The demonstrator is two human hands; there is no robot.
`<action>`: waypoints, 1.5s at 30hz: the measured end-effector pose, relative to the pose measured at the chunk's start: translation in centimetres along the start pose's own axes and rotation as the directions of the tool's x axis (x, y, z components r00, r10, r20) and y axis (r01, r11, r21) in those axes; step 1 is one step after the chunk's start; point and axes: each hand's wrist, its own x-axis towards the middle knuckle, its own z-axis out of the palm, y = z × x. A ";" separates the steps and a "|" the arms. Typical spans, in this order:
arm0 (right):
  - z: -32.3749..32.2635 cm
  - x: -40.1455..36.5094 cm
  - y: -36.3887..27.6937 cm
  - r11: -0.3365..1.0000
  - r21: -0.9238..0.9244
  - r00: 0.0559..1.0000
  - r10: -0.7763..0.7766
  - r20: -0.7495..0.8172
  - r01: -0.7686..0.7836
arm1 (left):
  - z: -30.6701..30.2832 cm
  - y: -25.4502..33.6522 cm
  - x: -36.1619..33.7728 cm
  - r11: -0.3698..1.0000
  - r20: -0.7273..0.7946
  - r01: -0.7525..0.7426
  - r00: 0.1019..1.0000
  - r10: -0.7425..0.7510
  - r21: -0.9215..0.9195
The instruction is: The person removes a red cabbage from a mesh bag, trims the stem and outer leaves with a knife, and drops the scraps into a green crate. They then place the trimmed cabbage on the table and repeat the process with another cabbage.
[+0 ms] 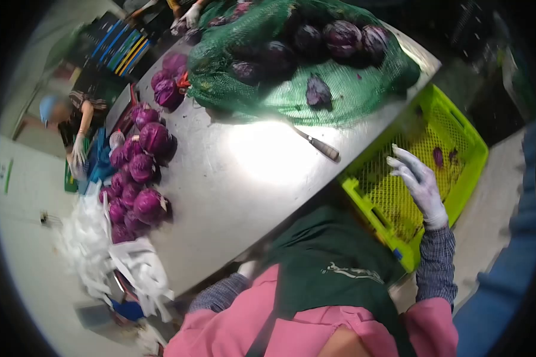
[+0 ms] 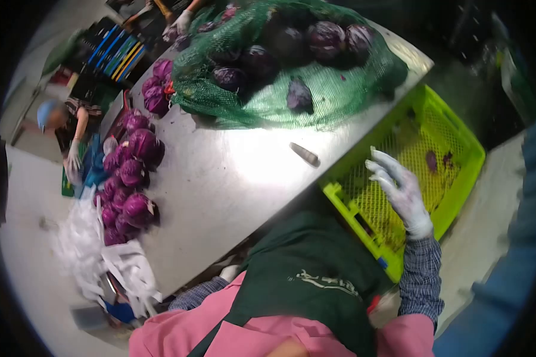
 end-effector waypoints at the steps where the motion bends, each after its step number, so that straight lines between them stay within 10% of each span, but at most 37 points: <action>1: 1.3 0.9 -1.1 1.000 -0.006 1.000 -0.007 -0.005 0.007 | -1.1 1.0 1.0 0.944 0.030 -0.189 0.982 0.188 0.270; 2: 2.4 1.7 -2.6 0.999 -0.040 1.000 -0.010 0.021 0.011 | -3.9 7.0 -1.7 0.996 0.058 0.066 0.996 -0.062 -0.058; 3: 7.6 -5.7 -3.1 0.994 -0.046 0.993 0.098 0.063 -0.096 | -0.4 -2.0 -10.1 0.992 0.115 0.001 0.993 0.014 -0.128; 5: 8.6 -3.1 -2.4 0.912 -0.347 0.965 -0.147 0.219 0.218 | -3.4 -0.3 -9.1 0.911 0.332 -0.001 0.931 0.151 -0.412; 8: 11.0 -1.5 -5.3 0.708 -0.604 0.928 -0.227 0.295 0.365 | -11.3 7.2 -12.4 0.953 0.385 -0.161 0.887 0.254 -0.258; 12: 13.2 -1.6 -11.9 0.692 -0.504 0.855 -0.391 0.340 0.517 | -15.6 13.0 -8.1 0.779 -0.213 -0.610 0.787 0.578 -0.141; 15: 13.1 -1.9 -12.4 0.653 -0.512 0.830 -0.433 0.351 0.557 | -17.4 20.0 -7.0 0.789 -0.222 -0.611 0.761 0.609 0.070; 18: 12.5 -0.9 -8.9 0.710 -0.564 0.904 -0.282 0.322 0.422 | -19.6 24.7 -2.9 0.510 -0.128 -0.691 0.526 0.841 0.511; 23: 16.4 5.5 0.9 0.512 -0.811 0.954 -0.240 0.181 0.283 | -26.5 33.6 8.0 0.212 -0.150 -0.323 0.206 0.967 0.922; 25: 18.2 8.5 2.9 0.396 -0.880 0.943 -0.299 0.147 0.263 | -29.1 35.2 14.1 0.125 -0.122 0.010 0.308 0.944 0.992; 27: 18.8 9.8 3.3 0.410 -0.909 0.997 -0.037 0.063 0.073 | -30.7 37.9 13.5 0.078 -0.023 -0.046 0.704 0.710 0.996; 29: 18.0 10.0 4.5 0.460 -0.888 0.998 0.064 0.026 -0.006 | -31.9 36.8 15.1 0.096 -0.007 -0.069 0.778 0.629 0.993; 34: 13.9 4.6 5.7 0.651 -0.750 0.992 0.104 -0.067 -0.119 | -29.3 30.2 14.6 0.444 -0.341 -0.261 0.357 0.869 0.857; 39: 11.0 -0.5 9.8 0.976 -0.212 0.937 -0.026 -0.347 -0.051 | -20.6 30.6 10.1 0.814 -0.558 -0.529 0.611 0.562 0.240; 42: 10.4 0.0 7.3 0.982 0.165 0.942 0.139 -0.305 -0.091 | -15.3 30.6 8.1 0.523 -0.460 -0.702 0.304 0.834 0.483; 45: 10.0 1.8 2.8 0.968 0.236 0.953 0.145 -0.267 -0.081 | -13.1 31.4 3.0 0.568 -0.306 -0.502 0.511 0.803 0.652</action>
